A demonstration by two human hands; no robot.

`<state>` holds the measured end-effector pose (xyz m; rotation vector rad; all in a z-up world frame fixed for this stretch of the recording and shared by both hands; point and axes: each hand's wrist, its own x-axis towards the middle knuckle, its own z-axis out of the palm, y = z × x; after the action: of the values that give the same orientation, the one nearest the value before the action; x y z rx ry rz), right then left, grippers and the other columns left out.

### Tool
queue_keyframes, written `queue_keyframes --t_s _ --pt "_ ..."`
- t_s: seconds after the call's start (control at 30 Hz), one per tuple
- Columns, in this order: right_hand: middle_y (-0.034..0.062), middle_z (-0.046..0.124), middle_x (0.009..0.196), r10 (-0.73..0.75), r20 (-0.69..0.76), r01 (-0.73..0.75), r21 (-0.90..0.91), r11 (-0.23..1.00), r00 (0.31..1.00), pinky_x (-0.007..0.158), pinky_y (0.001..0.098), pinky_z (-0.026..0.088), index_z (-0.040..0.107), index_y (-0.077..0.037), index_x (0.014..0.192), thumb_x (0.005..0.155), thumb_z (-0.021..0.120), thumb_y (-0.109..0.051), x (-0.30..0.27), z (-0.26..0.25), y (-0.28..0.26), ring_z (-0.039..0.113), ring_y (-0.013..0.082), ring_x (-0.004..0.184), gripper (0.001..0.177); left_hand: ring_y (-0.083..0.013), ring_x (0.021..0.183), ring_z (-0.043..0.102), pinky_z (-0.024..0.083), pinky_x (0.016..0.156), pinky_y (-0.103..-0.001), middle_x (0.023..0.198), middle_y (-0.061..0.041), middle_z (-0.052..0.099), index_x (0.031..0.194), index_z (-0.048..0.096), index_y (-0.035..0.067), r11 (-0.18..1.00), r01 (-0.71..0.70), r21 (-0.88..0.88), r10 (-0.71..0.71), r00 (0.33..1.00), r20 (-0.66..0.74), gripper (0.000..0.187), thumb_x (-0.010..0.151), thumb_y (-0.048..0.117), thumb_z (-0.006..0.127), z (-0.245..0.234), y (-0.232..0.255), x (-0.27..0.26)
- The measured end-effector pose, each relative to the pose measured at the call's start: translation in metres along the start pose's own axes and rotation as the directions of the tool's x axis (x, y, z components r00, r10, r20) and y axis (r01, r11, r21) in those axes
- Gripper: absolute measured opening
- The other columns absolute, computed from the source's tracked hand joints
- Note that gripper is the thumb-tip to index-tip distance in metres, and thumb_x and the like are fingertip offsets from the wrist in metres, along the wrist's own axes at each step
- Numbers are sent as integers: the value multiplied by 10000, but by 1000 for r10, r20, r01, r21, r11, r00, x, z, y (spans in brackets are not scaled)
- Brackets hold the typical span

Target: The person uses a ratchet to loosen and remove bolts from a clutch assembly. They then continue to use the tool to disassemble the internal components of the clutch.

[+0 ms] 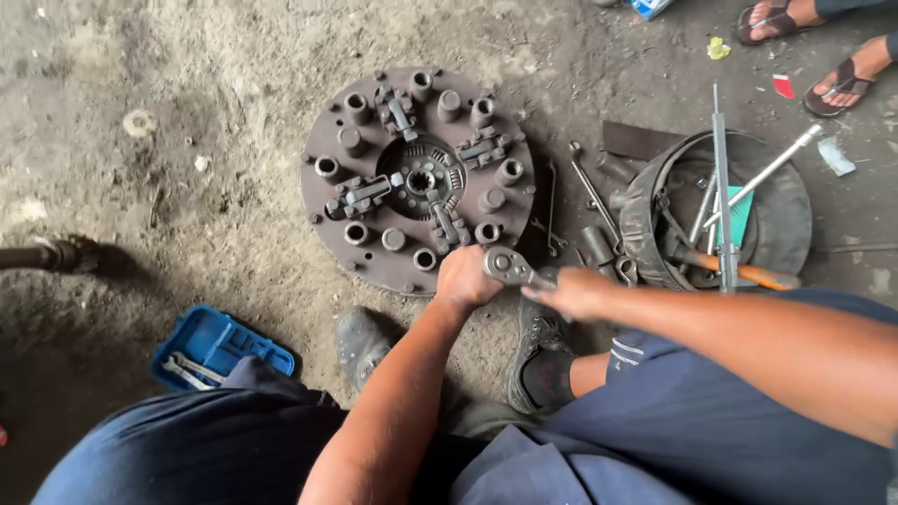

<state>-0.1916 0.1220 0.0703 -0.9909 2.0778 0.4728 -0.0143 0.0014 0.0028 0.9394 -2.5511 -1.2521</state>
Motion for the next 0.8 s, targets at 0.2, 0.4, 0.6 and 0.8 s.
queue_keyframes --t_s 0.2,0.4,0.6,0.8 --pt "122 737 808 -632 -121 336 -763 552 765 818 438 554 744 -140 752 772 728 -290 15 -109 -59 726 315 829 153 -388 887 717 583 815 -468 900 -208 733 878 763 105 991 -26 132 14 996 89 290 730 351 717 18 -12 6" --pt "-6 736 739 -945 181 301 -949 -94 273 1020 347 453 745 -207 632 777 686 -156 38 -104 -159 685 210 871 164 -429 906 674 553 792 -499 935 -229 721 892 745 72 994 -53 91 38 987 157 324 767 366 689 -9 12 -8" --pt "67 749 797 -742 101 310 -939 150 663 871 396 511 752 -164 709 759 714 -205 8 -130 -120 725 254 829 75 -406 876 698 565 800 -466 869 -241 710 804 762 46 993 29 116 -40 995 90 341 745 380 722 6 2 -6" --pt "75 765 810 -625 102 285 -937 201 774 865 408 485 751 -157 738 760 709 -261 6 -128 -110 733 259 824 115 -406 840 702 560 771 -477 828 -228 714 819 760 82 990 139 -22 -140 987 -78 326 763 403 737 -4 23 -25"
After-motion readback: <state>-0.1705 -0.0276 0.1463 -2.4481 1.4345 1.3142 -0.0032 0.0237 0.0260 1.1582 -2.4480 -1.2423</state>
